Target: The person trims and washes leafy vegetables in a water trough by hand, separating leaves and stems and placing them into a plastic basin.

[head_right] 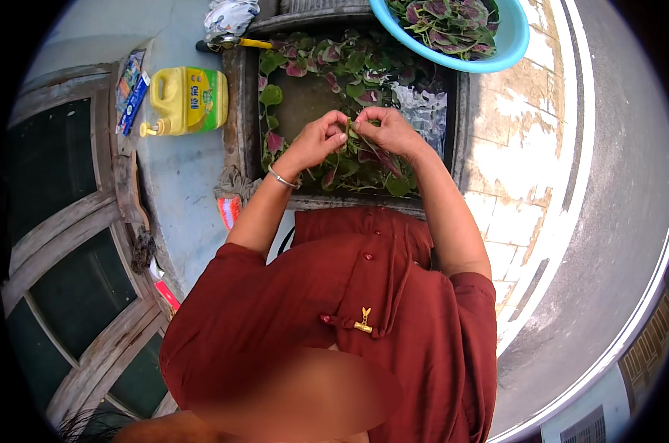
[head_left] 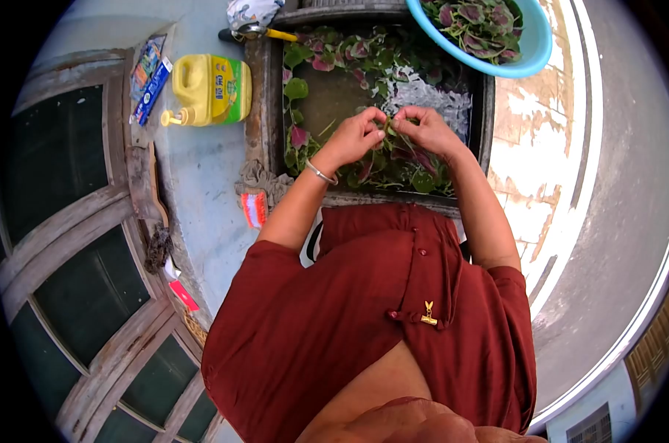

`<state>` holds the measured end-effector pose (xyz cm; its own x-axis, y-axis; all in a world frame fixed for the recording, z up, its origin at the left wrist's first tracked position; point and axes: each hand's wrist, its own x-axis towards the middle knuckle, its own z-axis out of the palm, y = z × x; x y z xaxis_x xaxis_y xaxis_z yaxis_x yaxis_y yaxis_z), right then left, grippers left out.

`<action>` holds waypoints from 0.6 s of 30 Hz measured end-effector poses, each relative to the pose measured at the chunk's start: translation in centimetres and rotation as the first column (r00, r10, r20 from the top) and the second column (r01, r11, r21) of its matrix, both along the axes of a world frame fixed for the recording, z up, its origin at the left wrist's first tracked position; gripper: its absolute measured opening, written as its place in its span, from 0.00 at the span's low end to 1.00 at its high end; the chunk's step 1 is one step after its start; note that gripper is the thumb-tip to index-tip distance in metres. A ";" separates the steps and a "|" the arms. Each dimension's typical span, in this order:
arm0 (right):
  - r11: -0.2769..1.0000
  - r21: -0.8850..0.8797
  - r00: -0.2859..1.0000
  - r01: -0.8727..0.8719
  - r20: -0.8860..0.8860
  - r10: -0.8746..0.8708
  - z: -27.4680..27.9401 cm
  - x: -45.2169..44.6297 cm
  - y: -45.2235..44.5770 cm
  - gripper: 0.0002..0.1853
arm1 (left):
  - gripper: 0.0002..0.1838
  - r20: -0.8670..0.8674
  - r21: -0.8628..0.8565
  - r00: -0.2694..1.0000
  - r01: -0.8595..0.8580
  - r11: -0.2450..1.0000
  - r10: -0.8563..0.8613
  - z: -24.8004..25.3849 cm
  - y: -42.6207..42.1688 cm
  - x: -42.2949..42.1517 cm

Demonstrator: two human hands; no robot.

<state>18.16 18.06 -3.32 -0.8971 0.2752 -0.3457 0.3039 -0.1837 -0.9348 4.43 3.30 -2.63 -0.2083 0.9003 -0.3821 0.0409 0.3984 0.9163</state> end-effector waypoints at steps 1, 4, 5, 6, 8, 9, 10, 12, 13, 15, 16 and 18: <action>0.997 -0.078 1.000 0.007 0.022 -0.006 0.1 0.0 0.0 0.08 | 0.06 -0.043 -0.027 0.999 0.007 1.000 -0.008 0.5 0.1 0.0; 0.995 -0.098 0.998 -0.011 0.059 0.016 0.4 -0.2 0.3 0.07 | 0.06 -0.232 0.008 0.973 0.008 1.000 -0.005 1.2 0.7 0.2; 0.998 -0.042 0.996 -0.039 0.076 0.042 0.5 -0.3 0.4 0.07 | 0.07 -0.373 0.071 0.928 0.011 0.997 0.016 1.3 0.8 0.2; 0.998 -0.044 0.996 -0.040 0.076 0.043 0.8 -0.4 0.5 0.07 | 0.07 -0.373 0.069 0.928 0.010 0.998 0.016 1.3 0.9 0.1; 0.997 0.055 0.991 -0.060 0.119 0.053 1.3 -0.5 0.4 0.09 | 0.08 -0.604 0.158 0.797 0.087 0.984 0.027 1.2 1.3 -0.2; 0.997 0.054 0.991 -0.060 0.119 0.053 1.1 -0.6 0.3 0.09 | 0.08 -0.604 0.157 0.797 0.086 0.984 0.026 1.1 1.3 -0.2; 0.992 0.110 0.992 -0.068 0.113 0.056 0.6 -0.7 0.3 0.09 | 0.09 -0.618 0.163 0.785 0.078 0.984 0.040 1.1 1.5 -0.2; 0.984 0.164 0.992 -0.075 0.110 0.057 0.3 -0.7 0.3 0.10 | 0.10 -0.629 0.167 0.776 0.071 0.983 0.051 1.0 1.7 -0.2; 0.972 0.220 0.991 -0.083 0.121 0.058 0.5 -0.7 0.3 0.10 | 0.10 -0.627 0.154 0.778 0.083 0.985 0.033 1.0 1.7 -0.2; 0.957 0.275 0.990 -0.093 0.131 0.058 0.4 -0.7 0.2 0.11 | 0.11 -0.627 0.140 0.779 0.094 0.986 0.015 1.0 1.8 -0.2; 0.959 0.275 0.991 -0.066 0.130 0.031 0.2 -0.8 0.1 0.11 | 0.11 -0.617 0.131 0.787 0.091 0.987 0.009 0.9 1.8 -0.3; 0.961 0.273 0.991 -0.040 0.130 0.004 0.1 -0.8 0.0 0.11 | 0.11 -0.605 0.121 0.796 0.087 0.989 0.004 0.7 1.7 -0.3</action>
<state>17.36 18.04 -3.26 -0.8576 0.3561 -0.3710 0.4246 0.0832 -0.9016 4.15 5.05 -1.95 -0.3165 0.9463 -0.0660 0.6160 0.2580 0.7443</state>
